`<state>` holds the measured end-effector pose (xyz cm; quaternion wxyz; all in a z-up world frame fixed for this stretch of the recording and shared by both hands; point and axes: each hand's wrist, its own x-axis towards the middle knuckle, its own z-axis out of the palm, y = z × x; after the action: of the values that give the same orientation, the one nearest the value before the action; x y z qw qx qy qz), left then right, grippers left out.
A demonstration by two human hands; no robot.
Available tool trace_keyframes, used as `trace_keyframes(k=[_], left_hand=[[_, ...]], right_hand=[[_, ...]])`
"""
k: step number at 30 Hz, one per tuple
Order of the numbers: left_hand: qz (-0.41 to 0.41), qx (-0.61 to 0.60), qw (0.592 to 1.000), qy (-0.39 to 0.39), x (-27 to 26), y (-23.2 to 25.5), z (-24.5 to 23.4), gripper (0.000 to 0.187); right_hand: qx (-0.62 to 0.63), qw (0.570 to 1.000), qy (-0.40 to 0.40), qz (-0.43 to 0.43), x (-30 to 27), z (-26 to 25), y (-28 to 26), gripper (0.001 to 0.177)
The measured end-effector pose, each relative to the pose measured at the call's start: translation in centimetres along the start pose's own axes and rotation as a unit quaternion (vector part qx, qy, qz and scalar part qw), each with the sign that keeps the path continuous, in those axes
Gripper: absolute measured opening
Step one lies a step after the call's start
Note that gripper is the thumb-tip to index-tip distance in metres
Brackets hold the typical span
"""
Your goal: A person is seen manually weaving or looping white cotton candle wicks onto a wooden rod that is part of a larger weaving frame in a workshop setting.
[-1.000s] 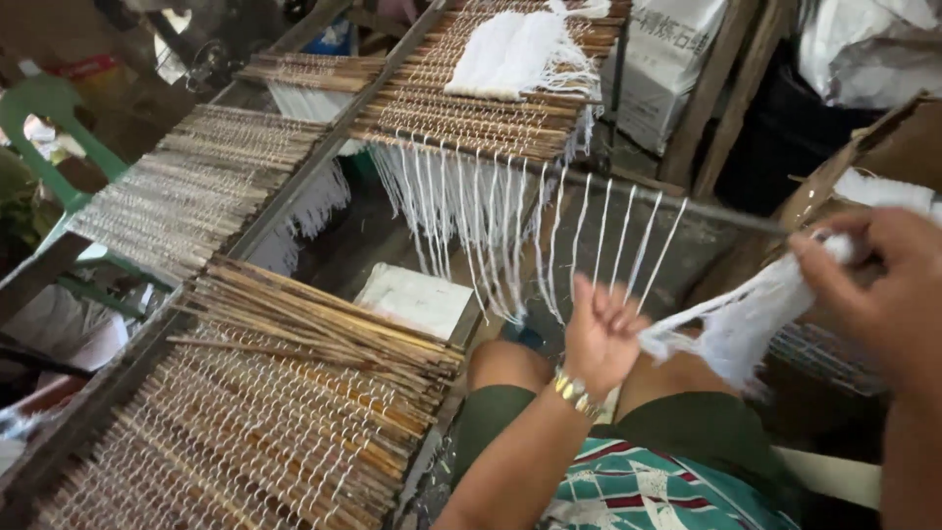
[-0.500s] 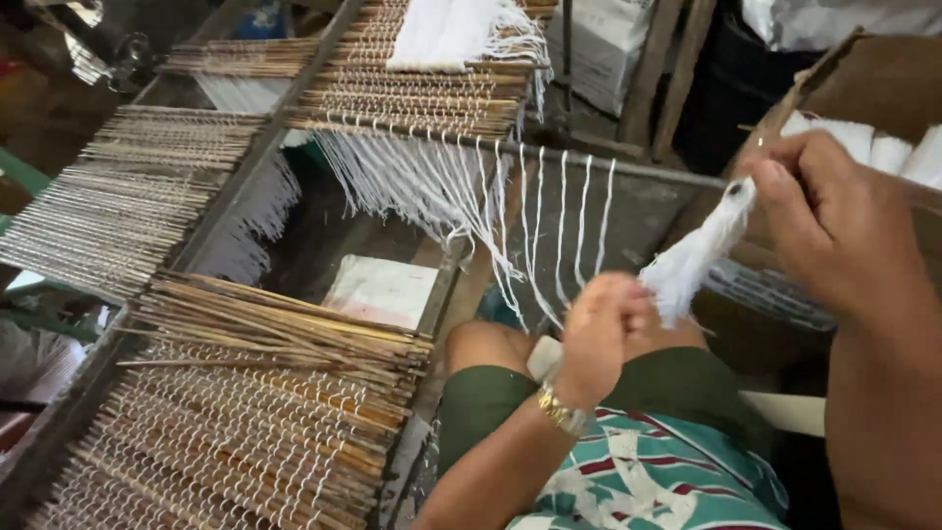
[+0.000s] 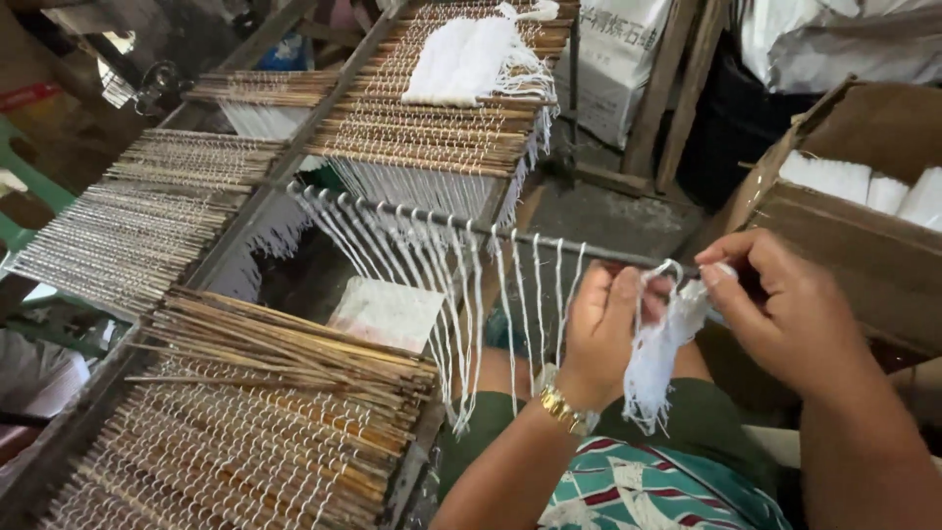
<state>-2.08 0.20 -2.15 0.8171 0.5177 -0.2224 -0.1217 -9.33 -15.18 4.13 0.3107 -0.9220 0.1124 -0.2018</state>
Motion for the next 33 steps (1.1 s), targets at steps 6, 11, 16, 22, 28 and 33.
trace_keyframes(k=[6, 11, 16, 22, 28, 33], left_hand=[[0.065, 0.200, 0.977, -0.026, -0.4, 1.2, -0.4, 0.023], [0.126, 0.200, 0.971, -0.046, -1.1, 1.6, -0.8, 0.015], [-0.010, 0.071, 0.997, -0.002, -1.5, 0.7, -1.1, 0.031], [0.186, 0.289, 0.938, -0.044, -1.4, 1.2, -0.8, 0.028], [0.034, 0.144, 0.989, 0.011, -1.5, 0.2, -1.3, 0.022], [-0.054, -0.048, 0.997, 0.001, -1.5, -0.6, -1.1, 0.017]], right_hand=[[0.032, 0.999, -0.014, 0.002, -0.6, -0.2, -1.2, 0.021], [0.023, 1.000, -0.016, -0.001, -0.6, -0.1, -1.3, 0.021], [0.054, 0.998, -0.016, -0.016, -0.6, 0.2, -1.0, 0.021], [0.060, 0.997, -0.009, -0.041, -0.6, 0.9, -0.1, 0.021], [0.052, 0.998, -0.034, -0.017, -0.7, 0.4, -1.0, 0.025], [0.047, 0.998, -0.041, -0.017, -0.6, 0.5, -1.2, 0.026]])
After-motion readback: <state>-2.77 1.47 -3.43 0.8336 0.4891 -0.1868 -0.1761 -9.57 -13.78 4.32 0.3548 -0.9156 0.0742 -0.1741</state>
